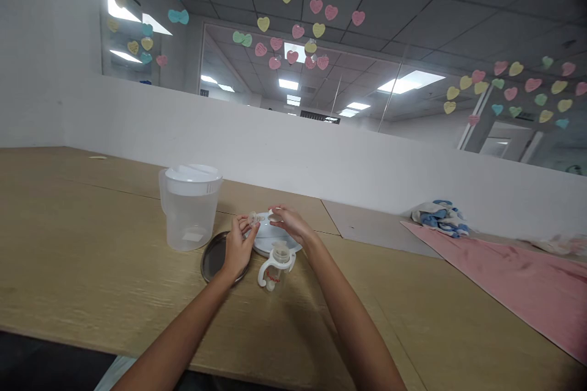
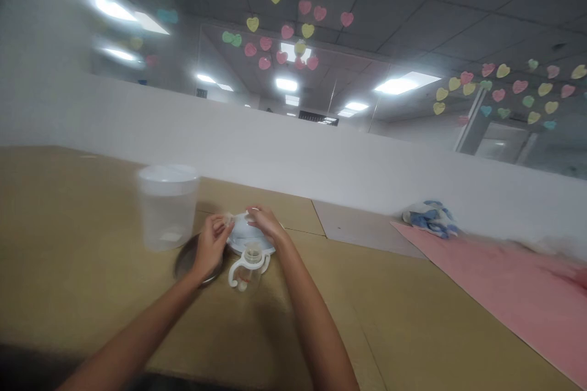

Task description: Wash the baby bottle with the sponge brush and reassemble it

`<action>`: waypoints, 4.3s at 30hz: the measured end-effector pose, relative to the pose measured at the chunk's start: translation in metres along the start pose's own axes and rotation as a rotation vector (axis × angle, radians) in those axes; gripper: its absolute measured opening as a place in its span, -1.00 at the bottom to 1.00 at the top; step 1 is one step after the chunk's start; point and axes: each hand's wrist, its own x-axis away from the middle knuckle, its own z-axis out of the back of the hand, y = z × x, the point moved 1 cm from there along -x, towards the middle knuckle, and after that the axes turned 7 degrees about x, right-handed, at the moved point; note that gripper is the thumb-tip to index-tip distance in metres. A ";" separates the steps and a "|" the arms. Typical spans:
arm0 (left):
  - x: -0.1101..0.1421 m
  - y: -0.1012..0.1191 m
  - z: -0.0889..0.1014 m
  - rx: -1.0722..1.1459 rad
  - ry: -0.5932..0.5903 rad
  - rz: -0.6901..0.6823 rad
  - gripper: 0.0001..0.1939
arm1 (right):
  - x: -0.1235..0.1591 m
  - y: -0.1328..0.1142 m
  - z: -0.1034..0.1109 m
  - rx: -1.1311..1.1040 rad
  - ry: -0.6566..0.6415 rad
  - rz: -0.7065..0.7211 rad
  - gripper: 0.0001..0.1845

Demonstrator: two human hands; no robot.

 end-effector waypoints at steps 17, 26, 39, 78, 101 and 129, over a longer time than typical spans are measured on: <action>0.002 0.003 -0.001 -0.239 -0.047 -0.037 -0.62 | 0.004 0.000 -0.003 0.043 -0.262 -0.001 -0.81; 0.003 0.001 0.000 -0.236 -0.125 -0.058 -0.60 | 0.006 -0.005 0.008 0.162 -0.213 0.006 -0.88; 0.005 -0.002 0.001 -0.257 -0.233 -0.131 -0.61 | 0.003 -0.003 0.015 0.340 -0.159 0.102 -0.88; 0.001 0.018 -0.002 -0.272 -0.117 -0.027 -0.65 | 0.014 -0.021 -0.019 1.086 0.192 0.528 -0.74; -0.007 0.044 -0.013 -0.842 -0.051 -0.143 -0.74 | 0.005 -0.015 -0.009 1.380 0.293 0.487 -0.72; 0.021 0.034 0.004 -0.458 -0.290 -0.198 -0.56 | 0.040 -0.054 0.019 1.032 0.534 0.547 -0.70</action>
